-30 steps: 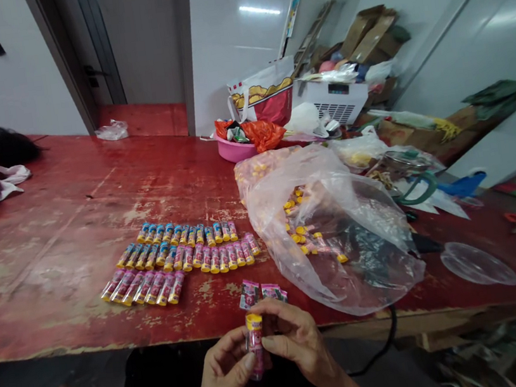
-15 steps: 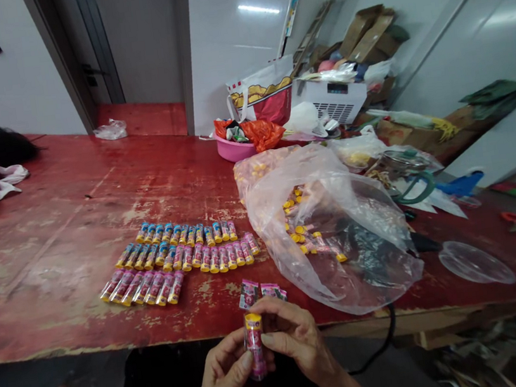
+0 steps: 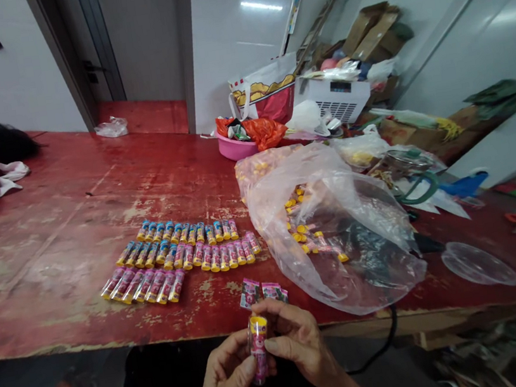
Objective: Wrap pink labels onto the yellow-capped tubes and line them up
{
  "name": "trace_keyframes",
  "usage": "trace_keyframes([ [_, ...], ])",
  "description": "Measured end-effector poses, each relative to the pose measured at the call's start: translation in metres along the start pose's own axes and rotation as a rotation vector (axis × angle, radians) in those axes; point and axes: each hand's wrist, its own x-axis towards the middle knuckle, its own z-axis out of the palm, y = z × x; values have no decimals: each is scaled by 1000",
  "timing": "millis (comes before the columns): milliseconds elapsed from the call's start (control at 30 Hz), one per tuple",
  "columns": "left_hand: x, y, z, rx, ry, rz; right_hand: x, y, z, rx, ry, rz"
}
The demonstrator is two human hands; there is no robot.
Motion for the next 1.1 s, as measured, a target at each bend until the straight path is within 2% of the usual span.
trace_keyframes([
  [200, -1, 0, 3, 9, 43, -1, -1, -2, 1, -8, 20, 14],
  [433, -2, 1, 4, 45, 90, 0, 2, -4, -3, -186, 11, -160],
  [633, -4, 1, 4, 89, 130, -1, 2, -8, -3, -171, 7, -168],
  [900, -4, 7, 0, 150, 335, 121, 3, -3, -4, -222, 106, -191],
  [1100, -5, 8, -1, 98, 395, 139, 3, 5, 0, -160, 153, -175],
])
